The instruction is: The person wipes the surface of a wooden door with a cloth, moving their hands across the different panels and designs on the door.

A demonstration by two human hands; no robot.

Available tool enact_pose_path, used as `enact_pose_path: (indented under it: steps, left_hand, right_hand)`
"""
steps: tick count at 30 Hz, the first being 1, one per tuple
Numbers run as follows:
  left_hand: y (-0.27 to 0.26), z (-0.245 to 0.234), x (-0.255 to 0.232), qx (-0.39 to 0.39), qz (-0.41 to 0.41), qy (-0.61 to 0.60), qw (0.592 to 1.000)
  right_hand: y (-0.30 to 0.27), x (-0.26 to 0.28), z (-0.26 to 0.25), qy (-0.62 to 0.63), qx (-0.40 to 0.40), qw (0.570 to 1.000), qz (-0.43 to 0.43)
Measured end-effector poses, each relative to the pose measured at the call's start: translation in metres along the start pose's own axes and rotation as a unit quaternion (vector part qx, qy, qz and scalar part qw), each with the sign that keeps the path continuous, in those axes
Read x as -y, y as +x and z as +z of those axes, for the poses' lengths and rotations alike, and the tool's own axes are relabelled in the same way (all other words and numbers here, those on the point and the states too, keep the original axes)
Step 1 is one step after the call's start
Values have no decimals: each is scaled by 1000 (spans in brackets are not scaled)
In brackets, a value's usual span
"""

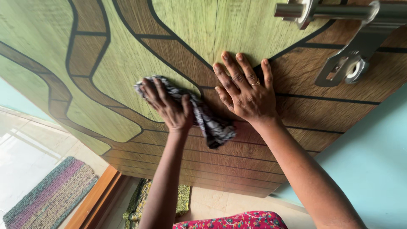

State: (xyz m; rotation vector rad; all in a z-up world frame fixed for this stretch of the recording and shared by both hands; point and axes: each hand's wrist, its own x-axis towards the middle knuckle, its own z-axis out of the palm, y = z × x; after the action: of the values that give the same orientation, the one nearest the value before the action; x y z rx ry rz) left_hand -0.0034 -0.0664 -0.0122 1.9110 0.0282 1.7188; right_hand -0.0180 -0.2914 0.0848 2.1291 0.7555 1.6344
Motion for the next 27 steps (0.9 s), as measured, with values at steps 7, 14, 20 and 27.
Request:
enact_pose_path:
  steps: [7,14,20,27]
  left_hand:
    - [15,34,41,-107,-61,54,991]
    - [-9,31,-39,128,40,124,983]
    - [36,9,27,70,79,130,986]
    - [43,26,34,-42,7,82,996]
  right_hand:
    - [-3,-3,15,33,5,999,-8]
    - [-5,-2,11,39,23,999,4]
    - [-6,-2,12,17,0,1000,-9]
    - [-7,-2,10,23,0,1000,-9]
